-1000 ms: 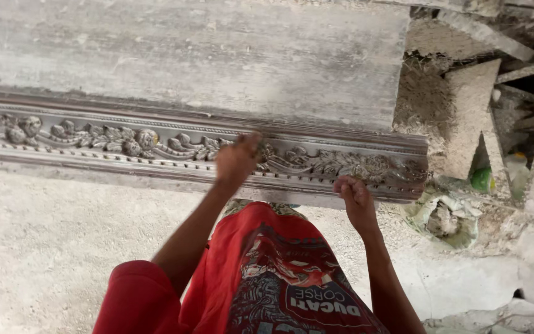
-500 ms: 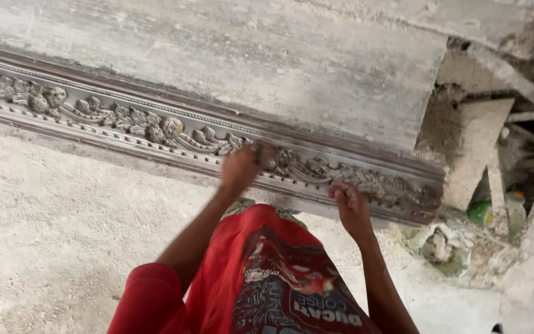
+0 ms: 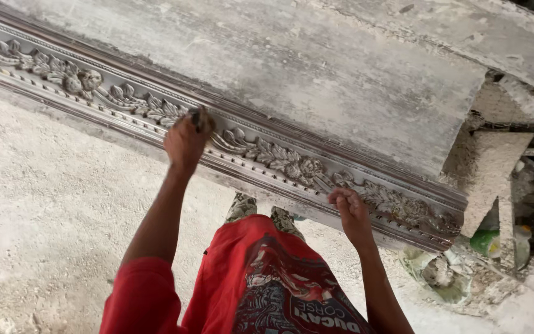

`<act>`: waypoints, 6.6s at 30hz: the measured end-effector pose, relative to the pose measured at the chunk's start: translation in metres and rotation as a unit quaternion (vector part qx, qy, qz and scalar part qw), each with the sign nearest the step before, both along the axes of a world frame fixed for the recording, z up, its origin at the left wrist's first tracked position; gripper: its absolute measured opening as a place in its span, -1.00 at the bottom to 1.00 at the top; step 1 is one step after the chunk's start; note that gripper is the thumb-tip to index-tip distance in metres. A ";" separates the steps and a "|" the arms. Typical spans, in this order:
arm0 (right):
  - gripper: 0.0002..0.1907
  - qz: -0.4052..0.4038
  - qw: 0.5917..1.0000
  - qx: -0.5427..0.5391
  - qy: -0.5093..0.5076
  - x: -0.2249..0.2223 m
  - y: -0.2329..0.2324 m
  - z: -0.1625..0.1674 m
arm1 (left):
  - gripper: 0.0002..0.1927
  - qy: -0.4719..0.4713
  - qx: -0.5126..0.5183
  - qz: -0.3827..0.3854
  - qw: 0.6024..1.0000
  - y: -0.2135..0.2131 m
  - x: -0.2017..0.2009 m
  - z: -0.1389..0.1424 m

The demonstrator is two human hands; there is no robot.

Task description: The person scrubs a long decorative molding with a brush, then mixes a white powder with water in a bucket using a trowel and brush. They carry the bucket to a tap, fill a pink cup with water, and pour it into the bucket.

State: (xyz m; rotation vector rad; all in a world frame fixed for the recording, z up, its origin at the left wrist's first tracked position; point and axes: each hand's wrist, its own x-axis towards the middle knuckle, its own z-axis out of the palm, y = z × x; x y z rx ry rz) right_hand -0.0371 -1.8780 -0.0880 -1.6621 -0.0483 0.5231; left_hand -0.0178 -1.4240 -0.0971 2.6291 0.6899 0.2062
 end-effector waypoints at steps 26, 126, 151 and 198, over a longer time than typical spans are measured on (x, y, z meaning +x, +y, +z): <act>-0.67 -0.034 0.997 -0.064 -0.003 -0.045 0.268 0.051 | -0.82 0.025 -0.038 -0.174 0.984 0.185 0.004 0.011; -0.69 -0.074 0.997 -0.033 -0.013 0.022 0.922 0.043 | -0.50 -0.053 0.032 -0.103 0.993 0.844 0.008 0.061; -0.71 0.050 0.996 -0.056 -0.056 0.064 1.076 0.053 | -0.64 -0.176 -0.008 -0.272 0.946 0.976 0.015 0.033; -0.70 -0.097 0.986 -0.108 -0.085 -0.008 1.326 0.082 | -0.77 -0.186 -0.025 -0.218 0.958 1.249 0.014 0.063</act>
